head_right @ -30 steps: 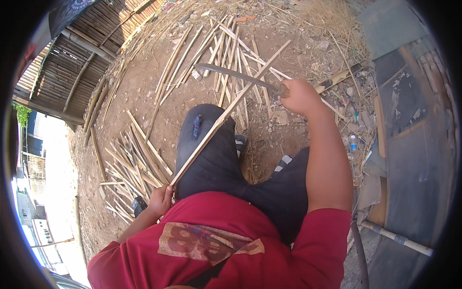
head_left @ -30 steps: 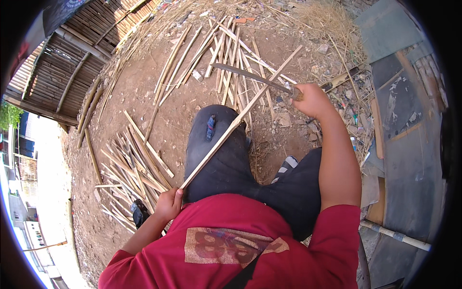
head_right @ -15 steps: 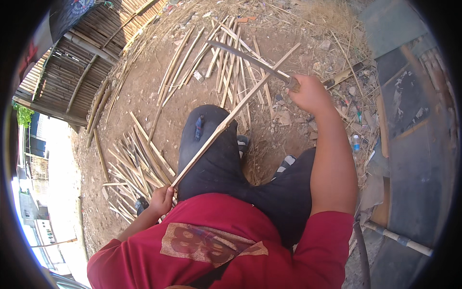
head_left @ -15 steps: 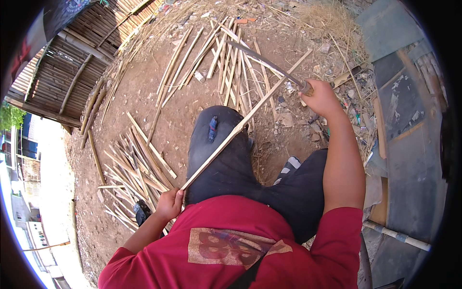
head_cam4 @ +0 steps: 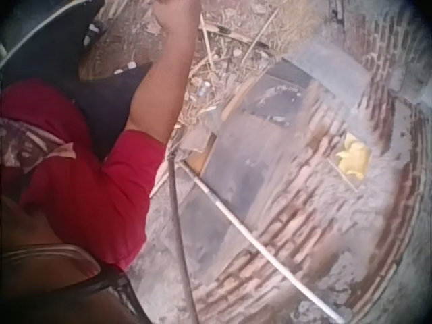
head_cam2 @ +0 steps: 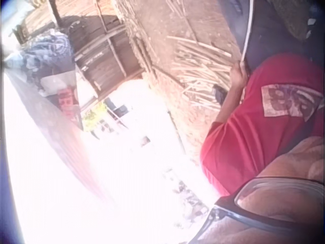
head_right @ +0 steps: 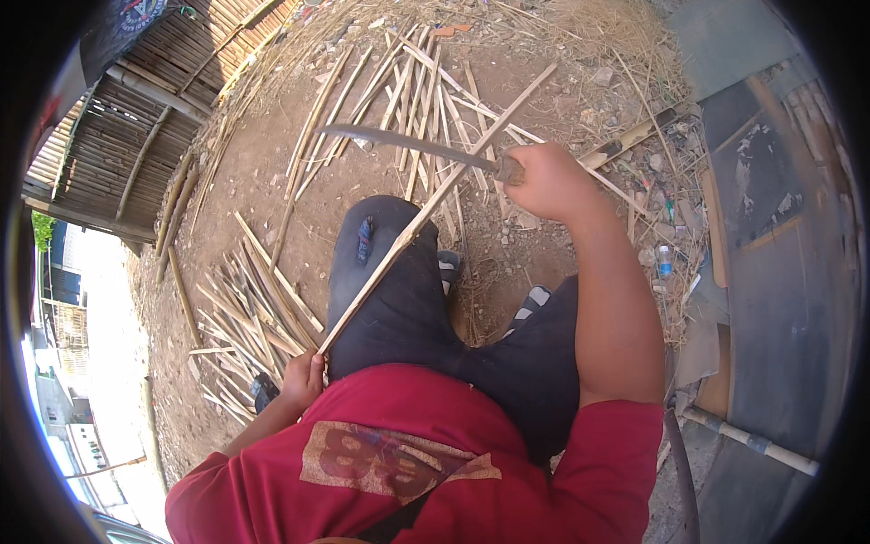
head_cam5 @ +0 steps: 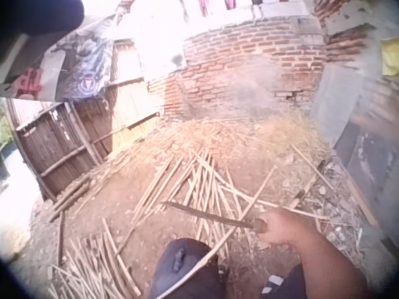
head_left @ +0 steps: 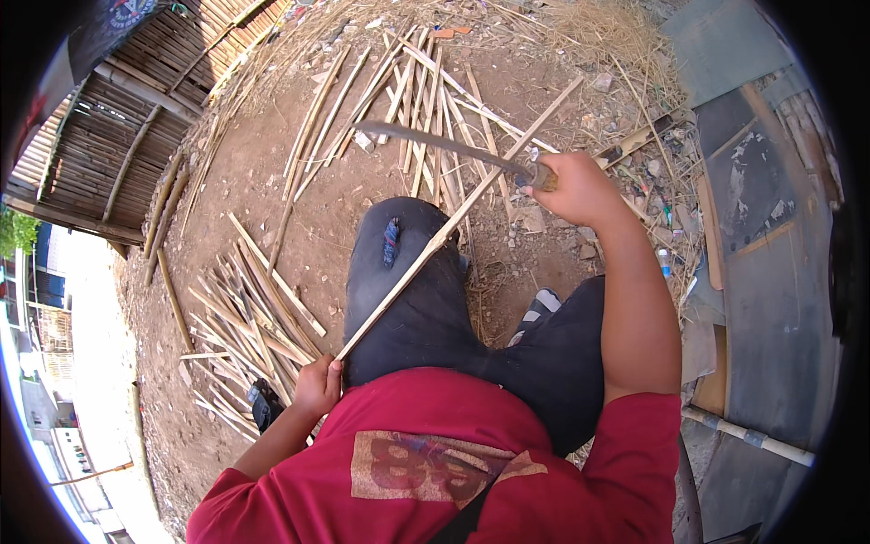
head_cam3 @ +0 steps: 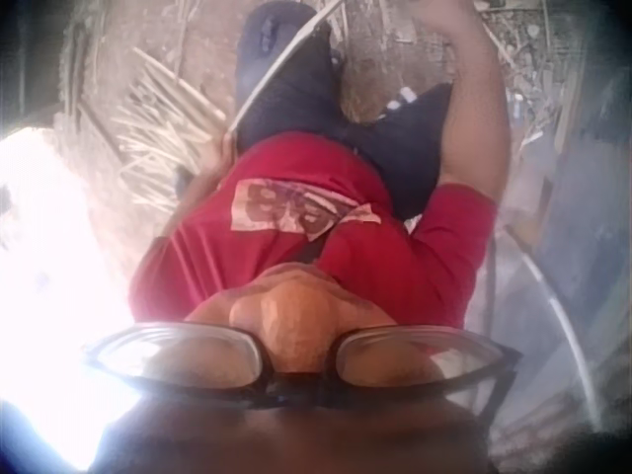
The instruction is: The person uses a large blade to shave and whittle strips of bamboo and then uses a hammer and the blade to split a thicker piece of bamboo.
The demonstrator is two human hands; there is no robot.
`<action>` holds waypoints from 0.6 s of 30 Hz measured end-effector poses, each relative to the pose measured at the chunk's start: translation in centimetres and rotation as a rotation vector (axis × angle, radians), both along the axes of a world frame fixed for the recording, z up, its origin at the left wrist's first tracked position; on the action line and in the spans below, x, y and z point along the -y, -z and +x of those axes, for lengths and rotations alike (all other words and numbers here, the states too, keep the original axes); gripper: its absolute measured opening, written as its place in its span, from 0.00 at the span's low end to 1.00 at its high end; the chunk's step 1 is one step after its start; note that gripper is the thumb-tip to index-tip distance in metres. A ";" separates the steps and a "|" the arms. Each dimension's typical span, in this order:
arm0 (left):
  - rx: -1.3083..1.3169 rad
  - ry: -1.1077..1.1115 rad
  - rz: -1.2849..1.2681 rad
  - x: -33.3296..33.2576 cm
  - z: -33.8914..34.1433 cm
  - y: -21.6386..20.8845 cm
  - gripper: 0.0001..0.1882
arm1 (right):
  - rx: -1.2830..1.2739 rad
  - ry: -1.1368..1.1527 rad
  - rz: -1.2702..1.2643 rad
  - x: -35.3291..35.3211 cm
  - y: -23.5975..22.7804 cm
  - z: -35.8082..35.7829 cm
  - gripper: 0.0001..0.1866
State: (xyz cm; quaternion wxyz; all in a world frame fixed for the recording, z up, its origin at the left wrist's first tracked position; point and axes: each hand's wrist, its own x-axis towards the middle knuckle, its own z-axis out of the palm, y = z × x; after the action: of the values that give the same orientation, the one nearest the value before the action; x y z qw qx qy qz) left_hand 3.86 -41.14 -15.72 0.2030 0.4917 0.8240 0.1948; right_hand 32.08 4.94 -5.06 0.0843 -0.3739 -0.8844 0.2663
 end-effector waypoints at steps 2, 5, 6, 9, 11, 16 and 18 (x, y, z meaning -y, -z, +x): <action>0.012 0.005 -0.022 -0.2 -0.4 0.3 0.24 | 0.046 -0.047 -0.002 -0.5 0.5 0.1 0.20; 0.023 0.025 -0.009 -0.2 -1.5 1.2 0.25 | -0.008 0.051 -0.030 -3.2 5.5 2.1 0.18; 0.017 0.019 0.019 -0.5 -1.7 1.5 0.25 | -0.056 0.097 -0.028 -4.5 6.5 2.4 0.18; 0.136 -0.036 0.030 0.8 -0.2 1.5 0.25 | -0.071 0.054 -0.016 -1.8 3.2 0.1 0.17; 0.140 -0.037 0.017 1.0 -0.5 1.7 0.25 | -0.143 0.002 0.058 0.1 2.5 -1.0 0.14; -0.014 0.030 -0.022 0.0 -1.7 1.2 0.28 | 0.035 0.004 0.166 -0.8 2.5 0.5 0.16; 0.140 -0.054 -0.073 0.1 -1.8 1.5 0.27 | -0.156 0.357 -0.033 -5.1 5.3 2.5 0.19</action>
State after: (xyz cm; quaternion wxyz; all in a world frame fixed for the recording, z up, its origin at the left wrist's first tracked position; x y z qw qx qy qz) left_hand 2.10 -41.23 -17.20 0.2726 0.4467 0.8273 0.2040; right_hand 34.54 10.05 -10.37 0.1924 -0.5046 -0.7903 0.2895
